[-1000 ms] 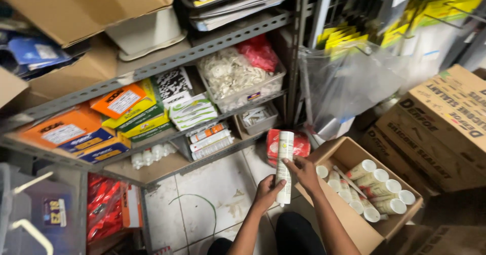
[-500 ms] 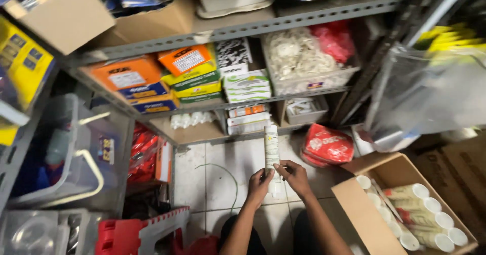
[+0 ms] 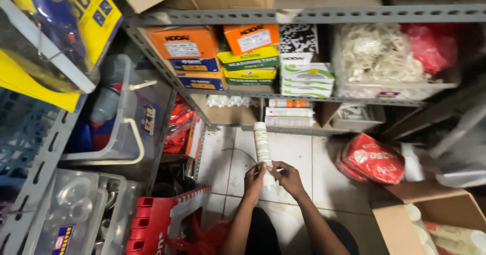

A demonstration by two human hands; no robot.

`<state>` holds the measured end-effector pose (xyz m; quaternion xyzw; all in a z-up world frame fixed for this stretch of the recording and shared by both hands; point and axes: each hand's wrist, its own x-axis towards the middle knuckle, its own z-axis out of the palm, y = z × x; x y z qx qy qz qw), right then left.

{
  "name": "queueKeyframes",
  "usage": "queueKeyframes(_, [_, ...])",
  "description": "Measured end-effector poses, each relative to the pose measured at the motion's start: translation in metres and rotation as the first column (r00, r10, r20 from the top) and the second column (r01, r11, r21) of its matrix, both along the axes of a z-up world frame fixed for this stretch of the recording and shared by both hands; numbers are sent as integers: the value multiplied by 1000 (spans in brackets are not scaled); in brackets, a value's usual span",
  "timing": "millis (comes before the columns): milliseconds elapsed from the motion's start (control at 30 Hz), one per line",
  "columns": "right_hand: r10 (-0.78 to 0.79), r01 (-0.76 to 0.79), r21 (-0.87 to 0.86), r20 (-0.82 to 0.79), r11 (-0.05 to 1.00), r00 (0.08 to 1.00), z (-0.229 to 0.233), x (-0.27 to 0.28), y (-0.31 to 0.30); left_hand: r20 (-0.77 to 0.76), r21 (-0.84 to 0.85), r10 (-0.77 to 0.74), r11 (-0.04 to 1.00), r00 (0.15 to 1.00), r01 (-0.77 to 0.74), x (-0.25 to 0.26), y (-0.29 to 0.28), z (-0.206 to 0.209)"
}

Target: Packing sealant tubes into a cardboard box from a storage area

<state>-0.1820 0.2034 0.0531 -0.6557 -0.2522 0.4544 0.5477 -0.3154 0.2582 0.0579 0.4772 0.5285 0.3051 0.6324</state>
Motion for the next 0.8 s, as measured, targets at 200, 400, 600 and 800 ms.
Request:
queueKeyframes(200, [107,-107,-48,-4,993,994,-8,-24,52,-50,-4,116,993,992,-116,-20,48,-36])
queueKeyframes(400, [189,-187,-103,7,977,982,-35,-32,115,80,-39,243,970,967,-241,-27,97,-62])
queueKeyframes(600, [266,-260,-114,46,959,963,-42,-33,162,275,-204,339,935,899,-290,-27,147,-69])
queueKeyframes(800, [265,-254,-137,67,957,962,-20,-33,160,405,-285,505,862,762,-420,-23,214,-139])
